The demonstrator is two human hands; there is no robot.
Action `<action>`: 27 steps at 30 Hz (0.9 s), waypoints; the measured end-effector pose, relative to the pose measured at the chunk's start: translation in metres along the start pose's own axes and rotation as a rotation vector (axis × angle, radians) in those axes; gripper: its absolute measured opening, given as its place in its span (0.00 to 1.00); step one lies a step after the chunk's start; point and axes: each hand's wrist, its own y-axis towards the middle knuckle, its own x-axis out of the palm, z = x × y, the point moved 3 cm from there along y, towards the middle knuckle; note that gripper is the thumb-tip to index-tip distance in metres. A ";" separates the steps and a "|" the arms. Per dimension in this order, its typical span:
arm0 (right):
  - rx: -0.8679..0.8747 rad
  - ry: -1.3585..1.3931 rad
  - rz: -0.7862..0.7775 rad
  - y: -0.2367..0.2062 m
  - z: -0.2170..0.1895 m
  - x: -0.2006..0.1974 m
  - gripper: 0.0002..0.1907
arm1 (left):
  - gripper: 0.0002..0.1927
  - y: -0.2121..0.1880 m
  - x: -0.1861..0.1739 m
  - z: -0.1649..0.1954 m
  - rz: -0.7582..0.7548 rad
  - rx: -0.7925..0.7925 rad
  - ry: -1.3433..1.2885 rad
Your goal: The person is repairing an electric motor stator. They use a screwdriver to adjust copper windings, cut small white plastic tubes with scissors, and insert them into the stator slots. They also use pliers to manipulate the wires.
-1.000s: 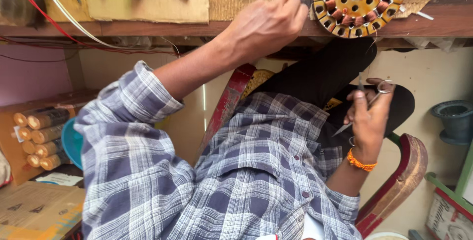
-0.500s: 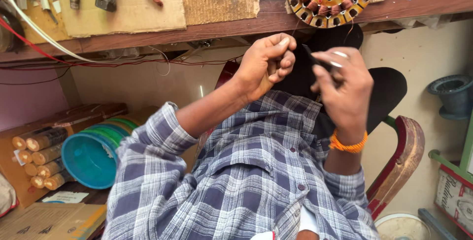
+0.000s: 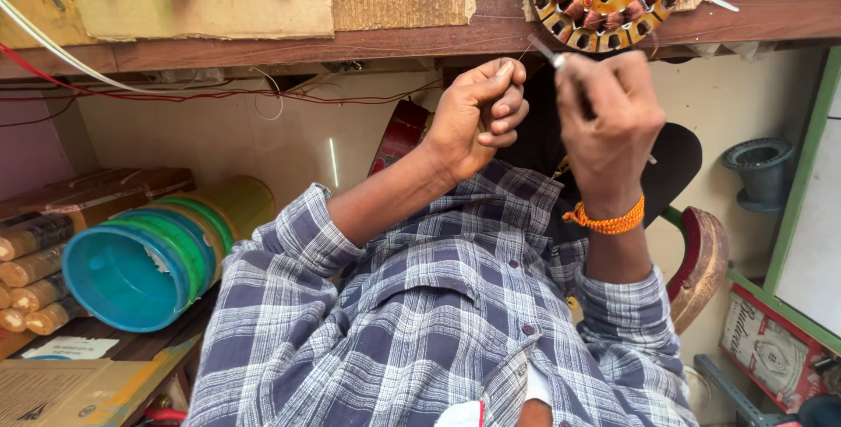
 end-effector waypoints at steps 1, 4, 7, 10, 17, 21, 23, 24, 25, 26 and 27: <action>0.011 -0.031 0.021 0.001 0.000 -0.001 0.08 | 0.10 -0.001 0.001 0.000 -0.013 0.003 -0.015; 0.013 -0.029 -0.002 0.004 -0.002 0.000 0.06 | 0.10 -0.002 0.004 0.001 -0.053 0.009 -0.041; -0.062 0.062 -0.073 0.007 -0.004 0.000 0.06 | 0.10 -0.004 0.007 0.002 -0.094 0.004 -0.052; -0.047 -0.015 0.009 0.007 -0.002 -0.003 0.06 | 0.09 -0.005 0.011 0.002 -0.134 0.012 -0.059; -0.069 0.018 -0.025 0.012 0.002 -0.004 0.06 | 0.09 -0.008 0.011 -0.004 -0.124 0.006 -0.092; -0.079 0.078 -0.077 0.018 -0.002 0.000 0.08 | 0.08 -0.006 0.006 -0.009 -0.068 0.005 -0.102; -0.092 0.105 -0.115 0.019 -0.005 0.003 0.08 | 0.08 -0.005 0.004 -0.011 -0.051 0.008 -0.082; -0.088 0.094 -0.112 0.020 -0.005 0.005 0.07 | 0.08 -0.005 0.002 -0.011 -0.043 0.010 -0.070; -0.083 0.084 -0.108 0.020 -0.006 0.007 0.07 | 0.08 -0.005 0.001 -0.011 -0.045 0.016 -0.070; -0.094 0.087 -0.096 0.020 -0.005 0.009 0.07 | 0.08 -0.006 0.001 -0.011 -0.046 0.020 -0.069; -0.104 0.091 -0.082 0.019 -0.004 0.011 0.06 | 0.08 -0.007 0.002 -0.011 -0.048 0.024 -0.068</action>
